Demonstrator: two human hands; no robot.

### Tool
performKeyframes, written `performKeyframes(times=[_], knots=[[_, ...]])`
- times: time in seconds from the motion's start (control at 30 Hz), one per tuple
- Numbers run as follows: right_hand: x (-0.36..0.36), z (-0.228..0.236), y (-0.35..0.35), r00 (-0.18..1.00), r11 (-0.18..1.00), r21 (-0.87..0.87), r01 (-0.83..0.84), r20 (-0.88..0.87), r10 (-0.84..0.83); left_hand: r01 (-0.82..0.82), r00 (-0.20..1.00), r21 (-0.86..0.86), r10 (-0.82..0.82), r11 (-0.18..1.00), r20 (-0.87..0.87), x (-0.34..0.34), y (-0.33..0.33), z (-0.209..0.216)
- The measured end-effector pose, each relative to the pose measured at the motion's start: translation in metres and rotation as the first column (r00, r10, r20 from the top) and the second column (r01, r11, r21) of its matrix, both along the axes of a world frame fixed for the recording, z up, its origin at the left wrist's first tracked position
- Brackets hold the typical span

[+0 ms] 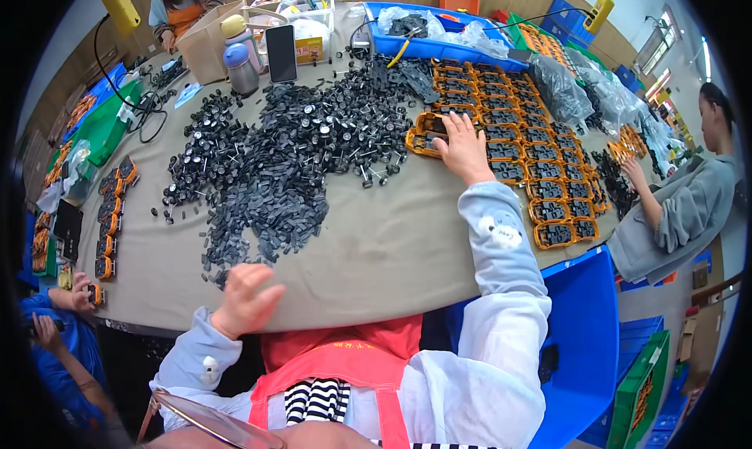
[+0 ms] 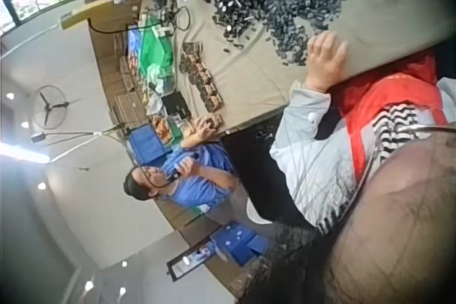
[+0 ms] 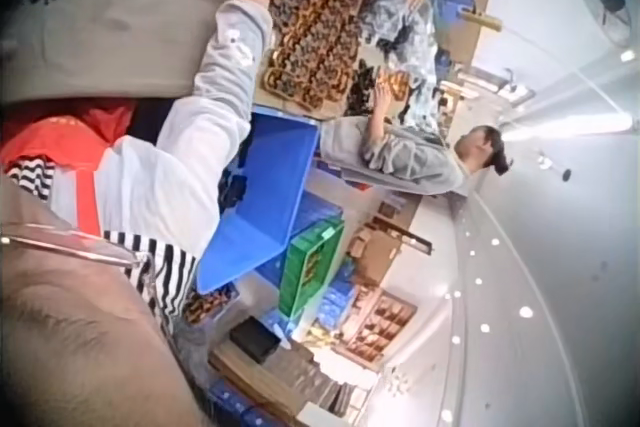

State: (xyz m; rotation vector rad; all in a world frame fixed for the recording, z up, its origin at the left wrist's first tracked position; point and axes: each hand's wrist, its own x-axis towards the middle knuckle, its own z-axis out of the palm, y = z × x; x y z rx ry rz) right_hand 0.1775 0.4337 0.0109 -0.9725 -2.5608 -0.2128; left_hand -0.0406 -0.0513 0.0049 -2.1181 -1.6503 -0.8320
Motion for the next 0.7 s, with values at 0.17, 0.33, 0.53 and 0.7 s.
performKeyframes(times=[0.17, 0.33, 0.53, 0.7], knots=[[-0.022, 0.004, 0.016, 0.976, 0.98, -0.169, 0.104, 0.207, -0.068, 0.076, 0.997, -0.081, -0.073, 0.994, 0.04, 0.01, 0.018, -0.012], [-0.027, -0.014, 0.029, 0.998, 1.0, -0.029, -0.008, -0.059, 0.007, -0.004, 0.991, -0.105, 0.018, 0.994, 0.136, 0.009, 0.022, -0.013], [-0.027, -0.019, 0.029, 0.991, 1.0, 0.03, 0.011, -0.134, -0.007, -0.022, 0.988, -0.116, 0.04, 0.993, 0.152, 0.008, 0.026, -0.009], [-0.03, 0.0, 0.04, 1.0, 0.931, -0.365, 0.024, -0.002, -0.027, -0.031, 0.985, -0.119, 0.051, 0.992, 0.166, 0.008, 0.023, -0.013]])
